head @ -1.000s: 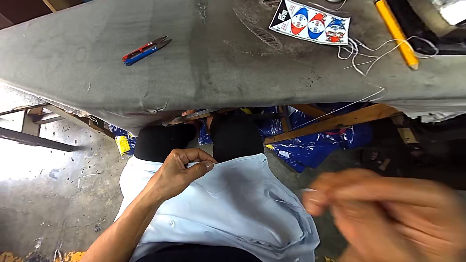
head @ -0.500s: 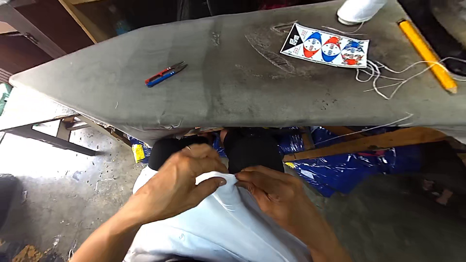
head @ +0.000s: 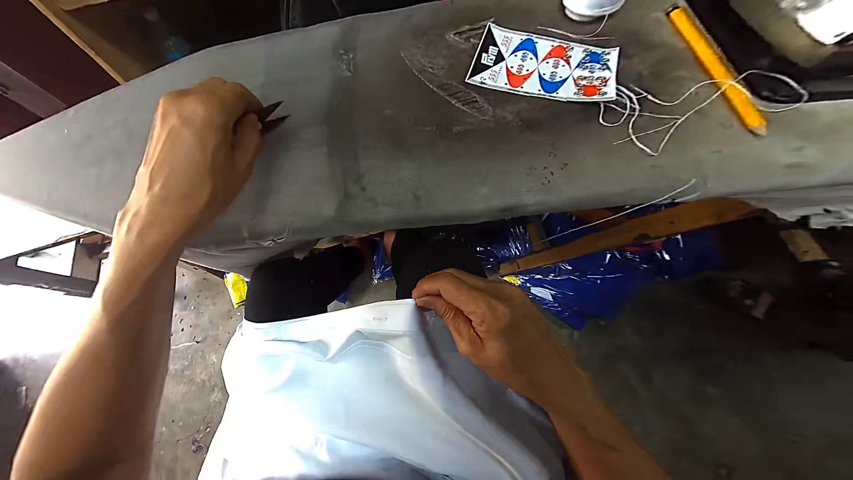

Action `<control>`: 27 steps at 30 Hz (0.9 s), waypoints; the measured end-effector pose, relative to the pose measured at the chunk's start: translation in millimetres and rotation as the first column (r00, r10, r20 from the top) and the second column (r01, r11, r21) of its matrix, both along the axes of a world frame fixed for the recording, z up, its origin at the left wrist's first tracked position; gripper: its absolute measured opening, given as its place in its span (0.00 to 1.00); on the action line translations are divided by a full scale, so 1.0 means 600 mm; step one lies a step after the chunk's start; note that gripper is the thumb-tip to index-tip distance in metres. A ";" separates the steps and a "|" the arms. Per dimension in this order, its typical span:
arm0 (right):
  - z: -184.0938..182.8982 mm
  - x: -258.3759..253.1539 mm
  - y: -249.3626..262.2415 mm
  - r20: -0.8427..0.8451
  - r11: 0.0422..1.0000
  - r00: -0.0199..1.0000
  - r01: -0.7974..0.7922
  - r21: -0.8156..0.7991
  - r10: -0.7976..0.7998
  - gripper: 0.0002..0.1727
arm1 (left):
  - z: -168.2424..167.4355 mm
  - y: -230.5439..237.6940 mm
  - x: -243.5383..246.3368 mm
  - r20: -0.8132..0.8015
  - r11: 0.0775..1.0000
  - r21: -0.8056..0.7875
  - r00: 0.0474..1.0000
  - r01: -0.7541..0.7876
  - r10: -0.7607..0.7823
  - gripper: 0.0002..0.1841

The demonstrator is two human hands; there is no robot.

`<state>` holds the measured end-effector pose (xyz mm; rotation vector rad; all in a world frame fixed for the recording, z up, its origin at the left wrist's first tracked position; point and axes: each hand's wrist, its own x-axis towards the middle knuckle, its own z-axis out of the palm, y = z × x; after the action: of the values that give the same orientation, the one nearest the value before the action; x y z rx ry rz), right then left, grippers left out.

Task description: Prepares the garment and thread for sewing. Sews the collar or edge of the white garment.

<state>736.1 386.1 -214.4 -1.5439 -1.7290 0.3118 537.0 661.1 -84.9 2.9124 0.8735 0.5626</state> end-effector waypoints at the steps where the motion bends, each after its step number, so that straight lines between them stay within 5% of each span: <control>1: -0.002 0.000 0.001 -0.042 1.000 0.999 -0.004 0.000 0.004 0.15 | 0.005 -0.033 -0.010 0.074 0.997 -0.080 0.997 0.015 -0.009 0.16; 3: -0.003 -0.001 -0.001 -0.115 1.000 0.993 -0.013 -0.007 0.012 0.15 | -0.003 -0.108 -0.034 0.183 0.922 -0.361 0.980 0.142 -0.079 0.16; 5: -0.001 -0.001 -0.004 -0.167 0.999 0.985 -0.036 -0.004 0.035 0.14 | -0.046 -0.165 -0.048 0.217 0.734 -0.619 0.959 0.280 -0.184 0.17; 7: 0.005 0.000 -0.003 -0.203 0.999 0.978 -0.052 -0.008 0.049 0.14 | -0.098 -0.199 -0.046 0.234 0.600 -0.718 0.935 0.352 -0.268 0.20; 14: 0.020 -0.008 -0.006 -0.193 0.998 0.979 -0.058 0.027 0.062 0.14 | -0.144 -0.251 -0.031 0.238 0.766 -0.523 0.927 0.374 -0.291 0.19; 27: 0.028 -0.015 -0.007 -0.178 0.996 0.981 -0.069 0.048 0.077 0.15 | -0.139 -0.263 -0.028 0.299 0.765 -0.472 0.896 0.438 -0.329 0.16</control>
<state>726.9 382.1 -197.4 -1.3810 -1.6422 0.4368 520.0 503.3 -168.5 2.3676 0.3062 0.4697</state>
